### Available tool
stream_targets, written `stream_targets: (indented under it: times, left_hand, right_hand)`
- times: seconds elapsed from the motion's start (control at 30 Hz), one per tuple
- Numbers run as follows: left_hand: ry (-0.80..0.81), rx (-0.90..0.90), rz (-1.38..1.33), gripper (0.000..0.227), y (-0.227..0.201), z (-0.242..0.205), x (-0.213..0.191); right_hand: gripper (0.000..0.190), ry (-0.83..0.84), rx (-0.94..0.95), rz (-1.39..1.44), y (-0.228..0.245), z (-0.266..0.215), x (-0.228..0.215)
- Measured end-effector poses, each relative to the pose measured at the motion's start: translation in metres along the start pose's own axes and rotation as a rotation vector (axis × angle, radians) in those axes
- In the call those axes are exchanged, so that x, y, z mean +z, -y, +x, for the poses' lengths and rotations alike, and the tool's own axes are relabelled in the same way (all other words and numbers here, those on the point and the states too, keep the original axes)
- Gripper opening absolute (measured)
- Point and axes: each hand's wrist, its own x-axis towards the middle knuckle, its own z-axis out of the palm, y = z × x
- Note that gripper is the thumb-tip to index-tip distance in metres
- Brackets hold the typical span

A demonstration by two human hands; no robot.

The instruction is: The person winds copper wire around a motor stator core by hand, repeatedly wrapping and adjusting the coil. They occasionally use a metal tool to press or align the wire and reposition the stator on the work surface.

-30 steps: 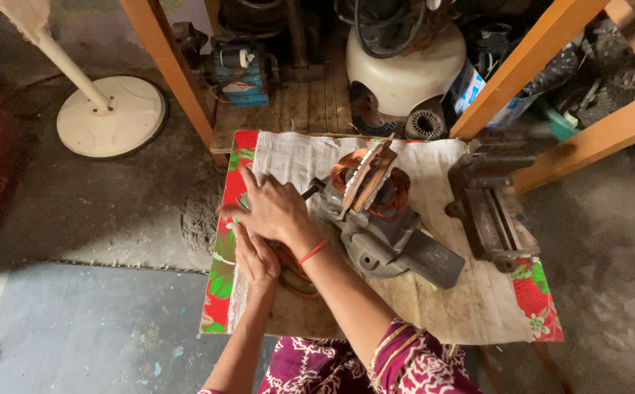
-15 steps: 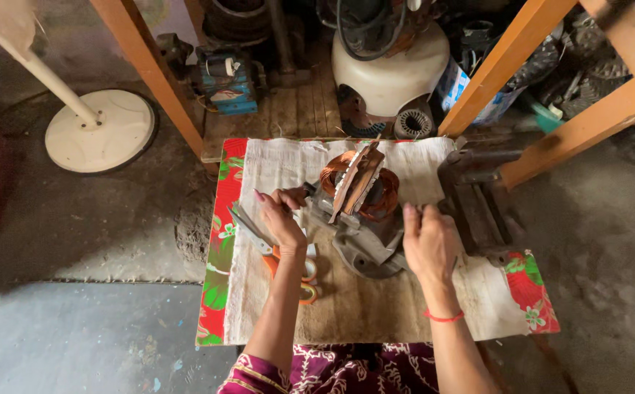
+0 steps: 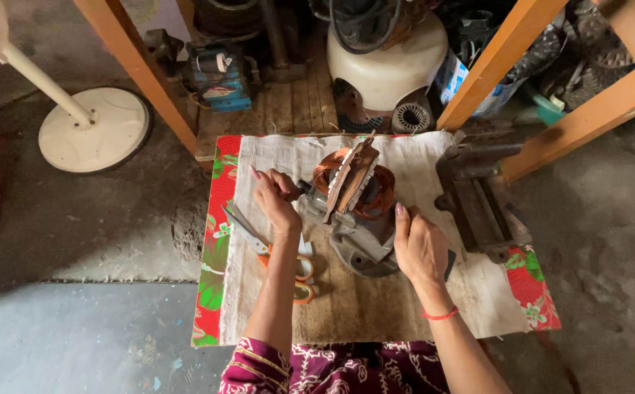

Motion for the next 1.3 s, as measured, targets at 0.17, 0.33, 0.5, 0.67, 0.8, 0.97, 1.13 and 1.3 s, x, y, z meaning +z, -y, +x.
stream_targets:
  times: [0.17,0.33,0.5,0.67,0.8,0.97,1.13,1.3]
  left_hand:
    - [0.037,-0.077,-0.039,0.06,-0.001,0.004,-0.004]
    - [0.009,-0.066,-0.199,0.062,-0.015,0.002,0.004]
    - [0.013,0.046,-0.239,0.06,-0.05,-0.013,0.003]
    - [0.047,0.121,-0.196,0.06,-0.07,-0.018,0.011]
    - [0.09,0.151,-0.172,0.059,-0.068,-0.018,0.013]
    - [0.026,0.082,-0.253,0.066,-0.057,-0.015,0.017]
    - [-0.089,0.072,-0.276,0.064,-0.048,-0.007,0.019]
    - [-0.133,0.078,-0.142,0.059,-0.047,-0.004,0.018]
  right_hand:
    - [0.046,0.027,-0.001,0.008,0.003,-0.001,-0.002]
    - [0.044,0.039,0.026,-0.001,0.003,0.001,-0.006]
    - [0.045,0.029,0.007,0.014,0.003,0.0,-0.004]
    - [0.045,0.024,-0.015,0.012,0.003,0.003,-0.002]
    - [0.045,0.137,0.051,0.012,-0.002,0.004,-0.002]
    - [0.049,0.128,-0.028,0.072,-0.01,0.003,-0.003]
    - [0.048,0.133,-0.102,0.062,-0.022,0.006,0.001]
    - [0.047,0.122,-0.148,0.065,-0.025,0.007,0.005]
